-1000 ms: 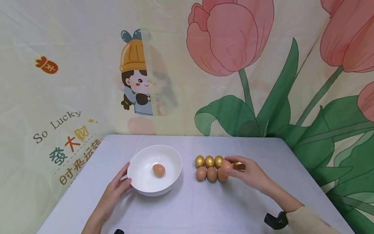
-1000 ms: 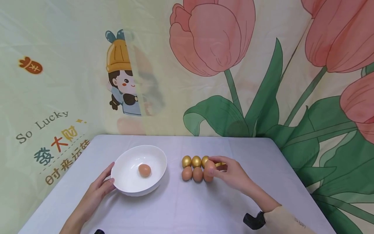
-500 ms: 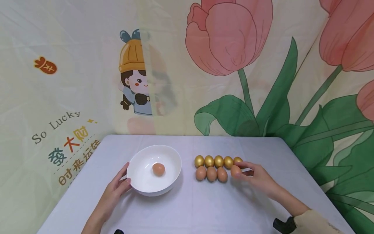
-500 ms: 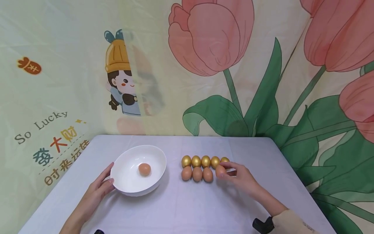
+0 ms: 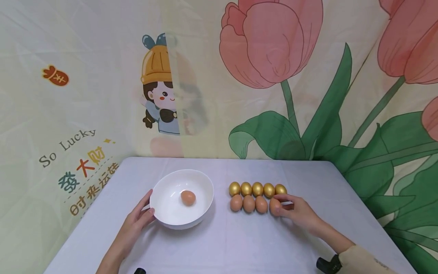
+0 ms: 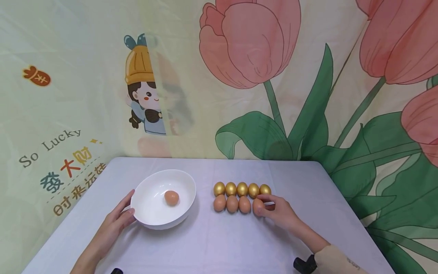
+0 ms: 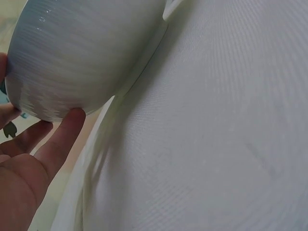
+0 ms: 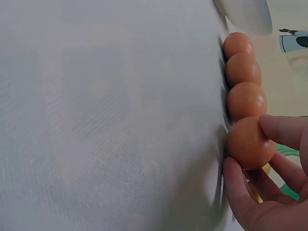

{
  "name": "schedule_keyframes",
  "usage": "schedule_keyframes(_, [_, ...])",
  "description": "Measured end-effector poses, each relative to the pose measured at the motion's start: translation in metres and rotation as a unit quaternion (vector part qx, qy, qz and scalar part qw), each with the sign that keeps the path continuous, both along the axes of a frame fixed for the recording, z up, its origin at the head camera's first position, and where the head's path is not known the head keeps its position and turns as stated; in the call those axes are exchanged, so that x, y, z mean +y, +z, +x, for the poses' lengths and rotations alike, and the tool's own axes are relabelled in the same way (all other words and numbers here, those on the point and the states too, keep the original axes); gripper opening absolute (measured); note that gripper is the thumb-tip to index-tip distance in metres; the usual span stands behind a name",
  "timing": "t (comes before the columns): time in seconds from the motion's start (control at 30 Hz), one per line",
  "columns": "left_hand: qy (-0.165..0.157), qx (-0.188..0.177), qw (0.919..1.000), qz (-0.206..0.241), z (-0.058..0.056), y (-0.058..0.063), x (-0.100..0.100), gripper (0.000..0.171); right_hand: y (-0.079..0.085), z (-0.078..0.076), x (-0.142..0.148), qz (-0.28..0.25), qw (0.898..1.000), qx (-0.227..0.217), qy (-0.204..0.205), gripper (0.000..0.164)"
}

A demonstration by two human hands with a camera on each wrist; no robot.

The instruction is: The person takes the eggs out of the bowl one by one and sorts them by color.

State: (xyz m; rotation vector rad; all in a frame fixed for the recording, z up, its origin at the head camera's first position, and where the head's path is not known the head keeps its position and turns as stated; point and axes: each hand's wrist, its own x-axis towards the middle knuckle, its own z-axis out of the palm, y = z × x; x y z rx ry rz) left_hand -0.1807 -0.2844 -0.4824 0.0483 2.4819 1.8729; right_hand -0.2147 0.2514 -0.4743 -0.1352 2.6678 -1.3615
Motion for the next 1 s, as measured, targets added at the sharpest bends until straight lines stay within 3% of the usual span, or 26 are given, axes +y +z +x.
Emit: schedule_keyframes(1.0, [0.0,0.01,0.9999,0.004,0.001,0.0001,0.0019,0.069,-0.0043,-0.0036,-0.0091,0.025,0.999,0.024,-0.019,0.058])
